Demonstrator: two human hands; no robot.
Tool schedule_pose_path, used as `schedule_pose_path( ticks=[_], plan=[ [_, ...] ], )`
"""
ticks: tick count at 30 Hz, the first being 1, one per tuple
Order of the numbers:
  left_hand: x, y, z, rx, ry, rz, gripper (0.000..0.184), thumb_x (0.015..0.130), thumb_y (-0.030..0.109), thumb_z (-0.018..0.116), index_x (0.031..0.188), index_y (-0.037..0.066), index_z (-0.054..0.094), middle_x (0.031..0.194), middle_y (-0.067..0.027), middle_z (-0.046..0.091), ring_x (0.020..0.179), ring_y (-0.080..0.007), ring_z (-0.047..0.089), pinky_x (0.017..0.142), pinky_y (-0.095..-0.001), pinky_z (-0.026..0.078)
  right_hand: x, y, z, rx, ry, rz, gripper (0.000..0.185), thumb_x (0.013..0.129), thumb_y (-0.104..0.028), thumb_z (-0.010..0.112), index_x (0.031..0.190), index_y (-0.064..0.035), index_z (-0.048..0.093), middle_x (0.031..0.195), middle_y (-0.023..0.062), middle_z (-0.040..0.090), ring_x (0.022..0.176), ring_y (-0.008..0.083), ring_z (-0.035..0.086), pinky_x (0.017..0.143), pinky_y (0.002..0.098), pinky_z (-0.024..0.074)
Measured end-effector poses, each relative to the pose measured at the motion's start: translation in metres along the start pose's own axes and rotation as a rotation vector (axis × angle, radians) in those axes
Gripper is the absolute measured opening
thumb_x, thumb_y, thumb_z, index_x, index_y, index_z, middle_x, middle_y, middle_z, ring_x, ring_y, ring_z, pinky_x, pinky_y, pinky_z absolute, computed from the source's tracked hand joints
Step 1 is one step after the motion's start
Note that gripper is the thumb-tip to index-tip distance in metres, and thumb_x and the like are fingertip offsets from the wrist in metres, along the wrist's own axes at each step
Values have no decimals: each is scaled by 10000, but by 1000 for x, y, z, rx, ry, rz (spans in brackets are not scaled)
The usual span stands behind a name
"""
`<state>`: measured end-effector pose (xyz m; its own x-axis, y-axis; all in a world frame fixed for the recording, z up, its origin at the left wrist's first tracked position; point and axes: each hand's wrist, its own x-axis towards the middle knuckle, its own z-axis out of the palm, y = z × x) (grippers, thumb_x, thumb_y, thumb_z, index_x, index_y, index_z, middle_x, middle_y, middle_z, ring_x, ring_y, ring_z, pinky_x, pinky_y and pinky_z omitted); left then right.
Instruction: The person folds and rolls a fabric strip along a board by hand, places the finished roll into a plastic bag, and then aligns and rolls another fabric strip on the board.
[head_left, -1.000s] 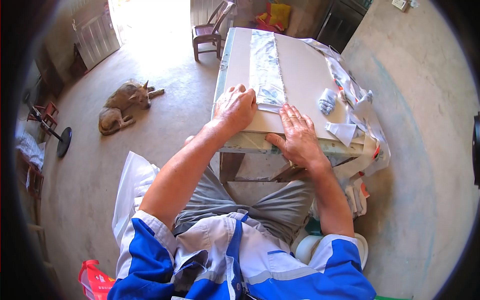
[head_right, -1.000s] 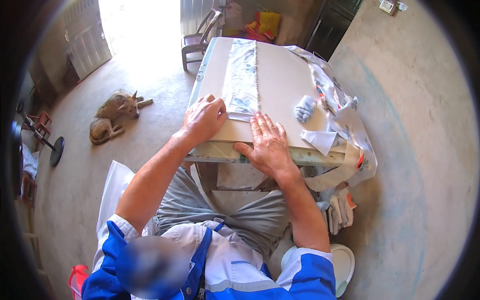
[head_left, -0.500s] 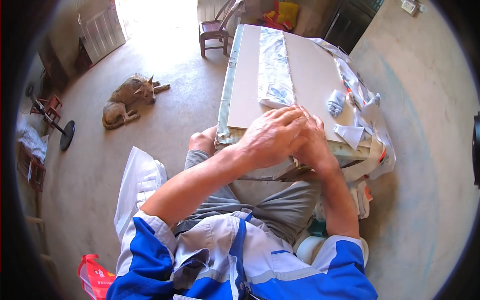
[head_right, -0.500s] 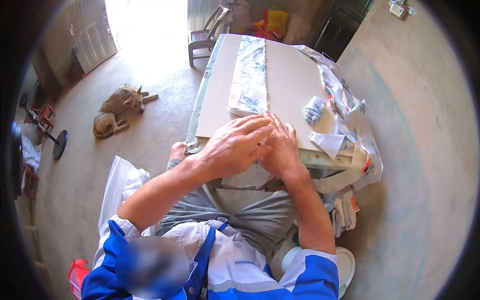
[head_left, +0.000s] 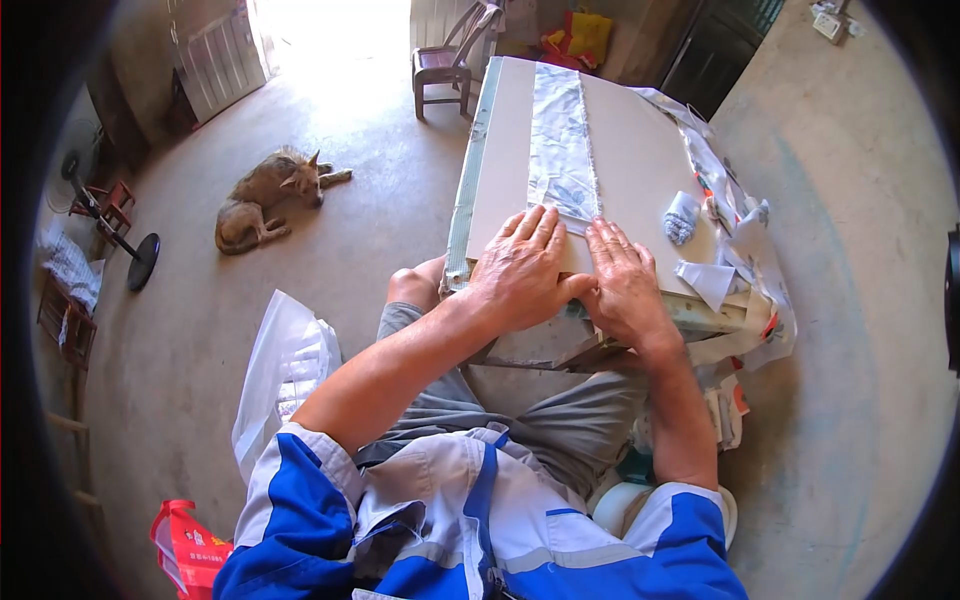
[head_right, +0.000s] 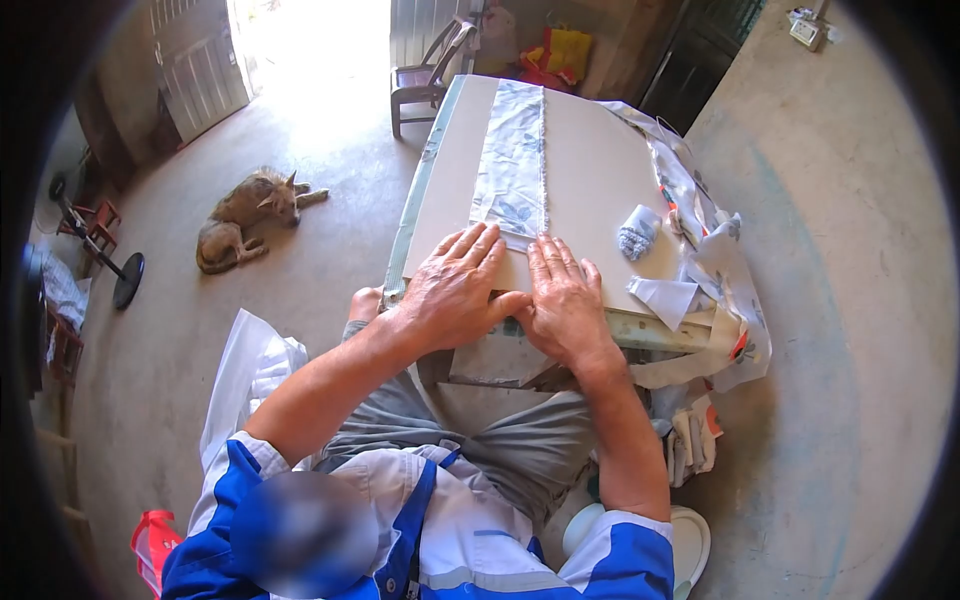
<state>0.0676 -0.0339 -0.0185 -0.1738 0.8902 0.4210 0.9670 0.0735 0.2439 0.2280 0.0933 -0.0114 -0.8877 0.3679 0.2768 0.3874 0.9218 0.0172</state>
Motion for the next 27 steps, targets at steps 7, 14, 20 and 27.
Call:
schedule_pose_path(
  ticks=[7,14,20,27],
  plan=[
    [-8,-19,-9,-62,176,52,570,985,406,665,1312,-60,644,1439,-243,616,1383,-388,553,1159,-501,419,1,-4,1,19,45,9,833,1027,-627,508,1527,39,487,1617,226,453,1533,344,389,1220,577,285],
    [19,-46,-31,-173,259,49,391,946,234,730,1277,31,687,1198,-173,716,1142,-367,668,963,-455,554,7,10,-9,132,81,-43,733,1027,-573,568,1424,43,598,1520,238,553,1455,368,476,1185,541,343],
    [43,-58,-26,-223,40,46,395,916,272,743,1238,44,735,1148,-168,727,1136,-348,653,1016,-439,513,17,15,-15,394,189,-17,529,988,-300,720,1374,47,618,1376,234,650,1301,380,607,1094,478,465],
    [38,-53,-23,-257,71,53,250,864,236,762,1032,53,728,1053,-140,706,1112,-340,639,1003,-441,510,28,24,-15,626,263,109,428,922,-107,765,1307,39,646,1254,224,687,1153,396,661,1020,432,515]
  ],
)
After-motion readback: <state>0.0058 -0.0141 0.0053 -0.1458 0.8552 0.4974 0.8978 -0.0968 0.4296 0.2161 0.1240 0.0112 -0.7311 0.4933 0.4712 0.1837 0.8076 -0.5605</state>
